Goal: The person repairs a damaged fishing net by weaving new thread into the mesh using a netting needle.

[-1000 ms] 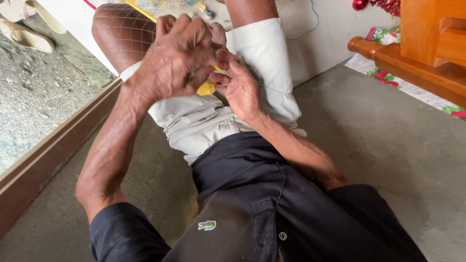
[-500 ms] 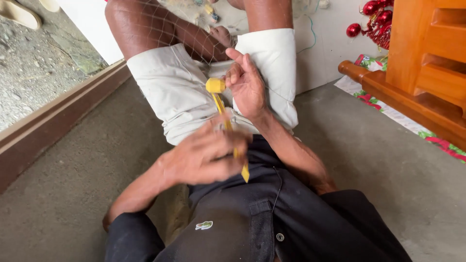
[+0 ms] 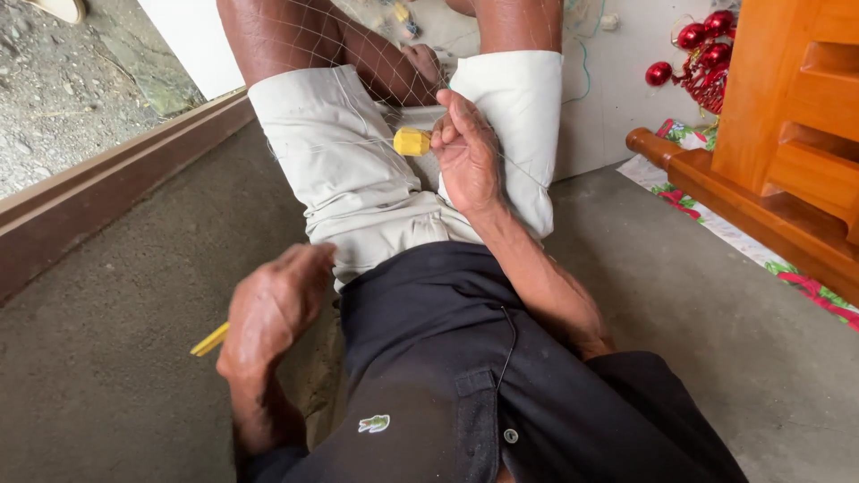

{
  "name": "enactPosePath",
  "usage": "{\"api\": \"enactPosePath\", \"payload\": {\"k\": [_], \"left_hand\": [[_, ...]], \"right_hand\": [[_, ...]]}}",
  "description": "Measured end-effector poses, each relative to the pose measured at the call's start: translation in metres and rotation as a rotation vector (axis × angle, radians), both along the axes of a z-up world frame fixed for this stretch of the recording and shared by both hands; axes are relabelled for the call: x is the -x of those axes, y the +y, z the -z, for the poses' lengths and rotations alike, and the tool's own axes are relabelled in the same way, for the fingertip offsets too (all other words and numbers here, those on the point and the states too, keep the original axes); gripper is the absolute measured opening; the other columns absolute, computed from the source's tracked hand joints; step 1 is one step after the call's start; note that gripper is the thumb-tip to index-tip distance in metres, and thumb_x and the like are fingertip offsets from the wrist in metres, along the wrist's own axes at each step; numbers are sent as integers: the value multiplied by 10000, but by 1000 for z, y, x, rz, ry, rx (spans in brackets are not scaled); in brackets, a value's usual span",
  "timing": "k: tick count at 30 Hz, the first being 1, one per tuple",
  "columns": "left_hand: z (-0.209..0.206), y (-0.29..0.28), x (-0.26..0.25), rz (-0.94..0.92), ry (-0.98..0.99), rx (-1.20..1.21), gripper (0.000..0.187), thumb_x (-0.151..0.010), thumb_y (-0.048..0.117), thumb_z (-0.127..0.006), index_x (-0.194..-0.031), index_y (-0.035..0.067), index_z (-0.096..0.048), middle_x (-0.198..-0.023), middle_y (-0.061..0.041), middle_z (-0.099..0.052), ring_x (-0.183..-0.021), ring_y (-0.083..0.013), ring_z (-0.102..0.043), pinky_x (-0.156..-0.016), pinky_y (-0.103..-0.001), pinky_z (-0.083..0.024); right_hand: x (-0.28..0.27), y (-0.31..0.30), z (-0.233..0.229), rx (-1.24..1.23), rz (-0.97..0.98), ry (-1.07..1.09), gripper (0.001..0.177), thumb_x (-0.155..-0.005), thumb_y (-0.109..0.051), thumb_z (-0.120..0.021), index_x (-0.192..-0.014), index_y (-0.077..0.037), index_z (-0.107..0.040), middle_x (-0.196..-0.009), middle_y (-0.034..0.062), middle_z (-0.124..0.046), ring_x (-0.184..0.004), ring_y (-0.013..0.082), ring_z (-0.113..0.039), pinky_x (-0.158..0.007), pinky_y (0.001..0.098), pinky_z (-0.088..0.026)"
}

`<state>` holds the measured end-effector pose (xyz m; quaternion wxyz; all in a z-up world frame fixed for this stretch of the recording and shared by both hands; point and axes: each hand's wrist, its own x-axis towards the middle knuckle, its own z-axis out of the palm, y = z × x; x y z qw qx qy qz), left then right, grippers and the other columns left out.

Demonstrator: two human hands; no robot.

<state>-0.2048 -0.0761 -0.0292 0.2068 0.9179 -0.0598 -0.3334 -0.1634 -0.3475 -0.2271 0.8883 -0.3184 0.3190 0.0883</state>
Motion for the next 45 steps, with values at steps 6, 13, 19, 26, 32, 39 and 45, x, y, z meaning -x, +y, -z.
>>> {"api": "enactPosePath", "payload": {"k": [6,13,19,26,32,39,45], "left_hand": [[-23,-46,0,143,99,285,169,-1036,346,-517,-1118,263,-639,-815,-20,-682,-692,-375,-750,-541,-524,-593],[4,-154,-70,618,-4,786,282,-1095,210,-456,-1110,9,-652,-787,-125,-666,-557,-345,-629,-474,-513,-508],[110,-175,-153,694,-392,196,383,-1016,215,-499,-1253,-40,-660,-1031,-180,-642,-854,-314,-530,-688,-422,-536],[88,-85,-209,668,-864,203,105,-1070,253,-805,-1140,199,-861,-1126,42,-684,-854,-97,-633,-770,-272,-546],[104,-70,-196,583,-901,208,147,-1151,336,-792,-1179,224,-883,-1276,46,-703,-1098,-167,-597,-1005,-398,-374],[116,-77,-189,579,-902,226,125,-1062,335,-819,-1099,227,-868,-1241,-6,-632,-1159,-182,-559,-1003,-470,-312],[114,-76,-188,545,-699,428,330,-893,60,-801,-1177,206,-885,-1155,-26,-636,-1159,-244,-607,-1100,-516,-389]], "right_hand": [[5,0,-10,-109,-159,-96,543,-1057,-163,-636,-1569,-44,-500,-1005,10,-505,-1000,114,-575,-1032,334,-559],[16,5,29,65,-193,-252,585,-1087,-23,-632,-1639,-68,-446,-1078,41,-453,-996,90,-537,-1012,283,-529],[2,-11,9,-217,-159,-125,276,-1126,-281,-580,-1318,-111,-683,-1013,-8,-639,-936,74,-592,-935,250,-502],[-16,-2,-24,-344,-29,-19,215,-1073,-256,-681,-1133,-50,-701,-880,6,-568,-837,120,-535,-829,262,-461],[-16,-1,-25,-342,-54,-43,204,-1093,-287,-657,-1149,-95,-699,-901,-17,-564,-849,105,-528,-858,266,-439],[-15,-1,-26,-334,-75,-67,221,-1096,-296,-652,-1156,-87,-692,-911,-10,-557,-859,108,-526,-855,262,-433],[-15,-2,-21,-347,-66,20,214,-1056,-311,-684,-1060,-97,-673,-856,-18,-564,-827,109,-524,-834,262,-422]]}}
